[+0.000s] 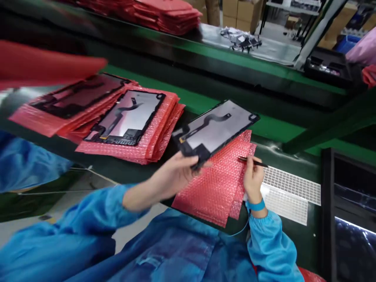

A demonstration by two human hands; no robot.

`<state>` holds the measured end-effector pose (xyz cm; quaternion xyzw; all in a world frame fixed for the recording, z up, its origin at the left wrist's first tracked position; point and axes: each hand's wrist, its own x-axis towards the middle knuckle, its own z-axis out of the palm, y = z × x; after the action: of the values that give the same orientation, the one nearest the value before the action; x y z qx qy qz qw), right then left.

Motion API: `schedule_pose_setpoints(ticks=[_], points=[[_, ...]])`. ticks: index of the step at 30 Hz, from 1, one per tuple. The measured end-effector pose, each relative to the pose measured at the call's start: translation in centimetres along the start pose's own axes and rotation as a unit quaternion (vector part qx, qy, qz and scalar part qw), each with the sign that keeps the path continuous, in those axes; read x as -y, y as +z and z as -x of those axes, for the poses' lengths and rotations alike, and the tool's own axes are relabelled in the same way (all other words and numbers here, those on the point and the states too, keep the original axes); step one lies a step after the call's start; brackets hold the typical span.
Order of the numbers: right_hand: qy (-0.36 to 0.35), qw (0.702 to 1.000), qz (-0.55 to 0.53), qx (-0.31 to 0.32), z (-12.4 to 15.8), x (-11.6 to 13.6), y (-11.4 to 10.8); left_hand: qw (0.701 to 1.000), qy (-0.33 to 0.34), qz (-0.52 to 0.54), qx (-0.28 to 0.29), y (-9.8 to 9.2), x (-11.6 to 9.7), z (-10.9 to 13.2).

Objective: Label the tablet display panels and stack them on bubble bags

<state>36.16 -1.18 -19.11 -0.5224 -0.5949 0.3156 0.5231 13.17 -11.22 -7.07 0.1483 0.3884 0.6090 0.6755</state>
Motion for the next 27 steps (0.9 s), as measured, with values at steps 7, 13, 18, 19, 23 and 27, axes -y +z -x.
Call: schedule_pose_setpoints(ticks=[7, 13, 18, 19, 23, 27], points=[[0.123, 0.965, -0.18, -0.146, -3.7, -0.2, -2.5, 0.992, -0.036, 0.031, -0.114, 0.8, 10.2, 6.7], [0.111, 0.975, -0.15, -0.118, -4.4, 0.2, -4.2, 0.956, -0.291, -0.027, 0.006, -2.3, 11.4, 7.1], [0.119, 0.99, -0.081, 0.002, -4.0, 0.2, -5.1, 0.892, -0.172, -0.328, 0.258, -2.6, 7.8, 5.5], [0.127, 0.989, -0.071, 0.027, -3.8, -0.1, -5.2, 0.856, -0.074, -0.411, 0.305, -1.9, 7.2, 4.3], [0.153, 0.984, -0.051, 0.083, -3.5, -1.5, -5.5, 0.587, 0.276, -0.654, 0.39, 1.0, 7.8, -2.2], [0.154, 0.984, -0.024, 0.088, -3.6, -1.9, -6.4, 0.392, 0.352, -0.771, 0.357, 1.5, 10.4, -7.1]])
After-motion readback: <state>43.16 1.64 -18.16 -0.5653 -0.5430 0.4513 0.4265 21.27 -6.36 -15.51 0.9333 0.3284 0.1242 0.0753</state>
